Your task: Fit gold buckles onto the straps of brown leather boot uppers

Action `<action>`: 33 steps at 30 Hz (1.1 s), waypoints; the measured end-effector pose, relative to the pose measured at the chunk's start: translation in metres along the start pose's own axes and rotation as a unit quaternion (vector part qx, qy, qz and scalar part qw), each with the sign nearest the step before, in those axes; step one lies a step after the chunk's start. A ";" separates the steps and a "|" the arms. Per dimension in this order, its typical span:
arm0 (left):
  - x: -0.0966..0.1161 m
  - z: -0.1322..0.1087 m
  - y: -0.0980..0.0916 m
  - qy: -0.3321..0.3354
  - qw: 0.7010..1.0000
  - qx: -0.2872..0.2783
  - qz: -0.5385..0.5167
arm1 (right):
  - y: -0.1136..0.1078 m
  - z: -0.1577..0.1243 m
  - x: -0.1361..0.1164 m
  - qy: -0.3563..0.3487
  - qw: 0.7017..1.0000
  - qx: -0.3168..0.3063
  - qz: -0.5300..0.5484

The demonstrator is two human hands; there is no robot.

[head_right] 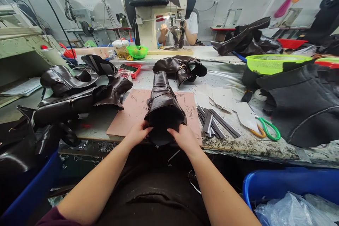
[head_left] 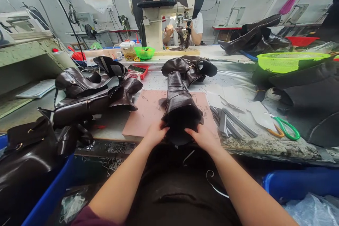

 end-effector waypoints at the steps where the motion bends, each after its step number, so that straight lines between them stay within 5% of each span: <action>1: 0.001 -0.001 0.000 -0.002 1.000 0.002 0.014 | 0.000 0.000 -0.001 0.002 1.000 0.003 -0.010; 15: 0.015 -0.030 0.014 0.018 0.944 0.091 0.318 | 0.009 -0.002 -0.008 -0.005 0.989 0.025 -0.147; 19: 0.018 -0.037 0.036 0.238 0.878 0.039 0.413 | 0.008 -0.004 -0.014 -0.026 0.986 0.018 -0.162; 21: 0.013 -0.035 0.045 0.295 0.844 0.021 0.448 | 0.000 -0.005 -0.013 -0.033 0.987 0.015 -0.160; 27: -0.001 -0.029 0.050 0.286 0.822 -0.009 0.493 | -0.028 -0.004 -0.003 0.005 0.988 0.025 -0.152; 33: 0.008 -0.030 0.042 0.298 0.816 -0.040 0.494 | -0.025 0.004 0.003 0.014 0.986 0.025 -0.167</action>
Point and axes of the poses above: each hand's wrist, its own z-axis towards the middle knuckle, its own y-axis out of the palm, x = y × z, the point moved 2 cm from there along z, towards the middle knuckle, and after that the axes turned 13 degrees about -x, right-handed, at the moved point
